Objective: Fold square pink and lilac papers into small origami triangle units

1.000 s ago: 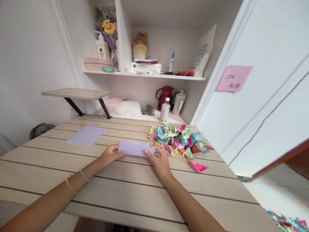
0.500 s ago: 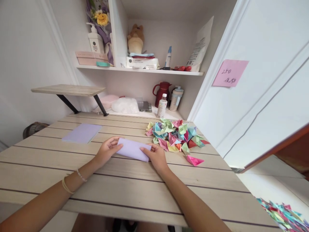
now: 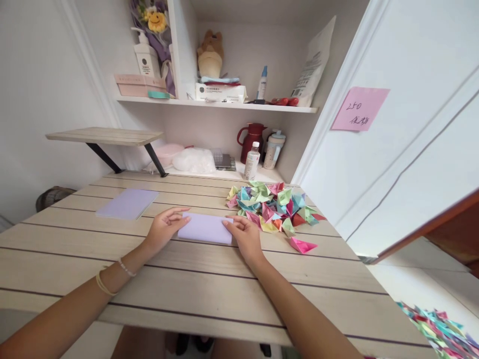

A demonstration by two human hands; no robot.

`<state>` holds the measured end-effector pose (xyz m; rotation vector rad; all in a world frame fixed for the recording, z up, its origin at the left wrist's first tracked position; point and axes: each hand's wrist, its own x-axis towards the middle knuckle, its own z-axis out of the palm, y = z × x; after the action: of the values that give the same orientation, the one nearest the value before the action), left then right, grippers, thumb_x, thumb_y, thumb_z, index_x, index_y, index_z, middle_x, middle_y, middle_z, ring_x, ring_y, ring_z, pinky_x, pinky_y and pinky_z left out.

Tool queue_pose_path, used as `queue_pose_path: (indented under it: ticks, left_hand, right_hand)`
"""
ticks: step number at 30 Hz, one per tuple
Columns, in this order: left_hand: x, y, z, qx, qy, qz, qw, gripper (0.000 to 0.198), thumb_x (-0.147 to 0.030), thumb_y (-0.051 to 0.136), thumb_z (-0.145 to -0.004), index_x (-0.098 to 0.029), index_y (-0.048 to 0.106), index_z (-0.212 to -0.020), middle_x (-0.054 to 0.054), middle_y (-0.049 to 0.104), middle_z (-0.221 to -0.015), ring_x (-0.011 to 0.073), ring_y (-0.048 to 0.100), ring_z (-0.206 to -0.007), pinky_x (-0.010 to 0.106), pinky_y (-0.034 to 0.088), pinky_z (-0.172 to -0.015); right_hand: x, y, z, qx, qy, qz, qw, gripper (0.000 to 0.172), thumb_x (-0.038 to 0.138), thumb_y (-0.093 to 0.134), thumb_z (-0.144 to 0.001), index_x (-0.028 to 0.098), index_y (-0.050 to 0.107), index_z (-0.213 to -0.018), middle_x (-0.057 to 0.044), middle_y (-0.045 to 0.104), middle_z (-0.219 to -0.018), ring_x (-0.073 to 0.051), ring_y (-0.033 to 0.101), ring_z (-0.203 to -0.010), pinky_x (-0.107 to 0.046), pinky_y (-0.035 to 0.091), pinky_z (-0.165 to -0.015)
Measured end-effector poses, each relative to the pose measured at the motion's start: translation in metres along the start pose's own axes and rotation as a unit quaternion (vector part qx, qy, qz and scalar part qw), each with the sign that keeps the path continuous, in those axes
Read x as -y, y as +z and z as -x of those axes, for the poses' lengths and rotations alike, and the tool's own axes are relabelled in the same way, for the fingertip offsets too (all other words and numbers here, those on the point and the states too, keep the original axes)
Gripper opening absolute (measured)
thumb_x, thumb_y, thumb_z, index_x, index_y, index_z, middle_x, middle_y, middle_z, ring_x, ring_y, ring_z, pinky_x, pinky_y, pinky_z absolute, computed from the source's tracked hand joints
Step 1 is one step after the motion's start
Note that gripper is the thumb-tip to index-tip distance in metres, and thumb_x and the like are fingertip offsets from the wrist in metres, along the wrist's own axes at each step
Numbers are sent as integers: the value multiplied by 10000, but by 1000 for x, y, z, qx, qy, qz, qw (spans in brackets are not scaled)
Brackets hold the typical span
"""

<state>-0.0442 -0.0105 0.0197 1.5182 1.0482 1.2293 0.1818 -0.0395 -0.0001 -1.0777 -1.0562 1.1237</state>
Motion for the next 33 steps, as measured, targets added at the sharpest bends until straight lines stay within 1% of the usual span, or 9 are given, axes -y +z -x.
queue_pose_path:
  ticks: [2, 4, 8, 10, 16, 23, 33]
  left_hand:
    - [-1, 0, 0, -2, 13, -2, 1000, 345, -321, 664, -647, -138, 630, -937, 15, 619, -628, 128, 562, -588, 218, 428, -523]
    - [-2, 0, 0, -5, 23, -7, 1000, 306, -317, 665, -644, -138, 638, -891, 14, 613, -615, 129, 563, -587, 217, 431, -523]
    - [-2, -2, -1, 7, 38, -7, 999, 271, -302, 664, -647, -137, 619, -857, 18, 609, -636, 120, 562, -588, 212, 436, -520]
    - [-1, -2, -1, 18, 42, -5, 999, 257, -290, 663, -651, -137, 605, -850, 18, 606, -643, 115, 560, -589, 210, 439, -524]
    - [-2, -2, 0, 28, 55, -11, 998, 242, -260, 654, -668, -149, 596, -875, 2, 589, -632, 101, 547, -580, 200, 433, -520]
    - [-7, -1, 1, 22, 59, -32, 998, 236, -285, 656, -657, -145, 628, -845, 2, 596, -604, 107, 552, -562, 206, 435, -504]
    - [-4, -2, 1, 28, 49, -22, 998, 252, -276, 662, -654, -144, 612, -863, 9, 599, -622, 109, 558, -579, 206, 449, -521]
  right_hand:
    - [2, 0, 1, -6, -24, 14, 1000, 448, 418, 710, -586, 170, 625, -949, 42, 531, -504, -109, 474, -500, -234, 352, -494]
    - [4, -1, 1, 0, -53, 33, 998, 458, 425, 698, -598, 177, 611, -973, 49, 504, -504, -97, 439, -483, -229, 329, -480]
    - [9, -2, 1, 12, -107, 83, 991, 387, 430, 686, -608, 169, 631, -889, 41, 461, -520, -87, 389, -480, -222, 288, -450]
    - [11, -3, 1, 11, -121, 105, 987, 360, 435, 681, -611, 168, 636, -848, 36, 453, -524, -86, 377, -482, -222, 280, -444]
    - [15, -4, 3, 14, -133, 133, 982, 345, 441, 666, -629, 172, 632, -840, 47, 405, -504, -79, 332, -466, -224, 260, -432]
    - [15, -5, 5, 17, -132, 137, 982, 338, 433, 657, -644, 166, 631, -850, 37, 406, -512, -82, 330, -477, -221, 258, -428]
    - [15, -6, 4, 19, -132, 137, 982, 311, 414, 653, -656, 172, 634, -849, 37, 405, -517, -85, 328, -477, -223, 253, -429]
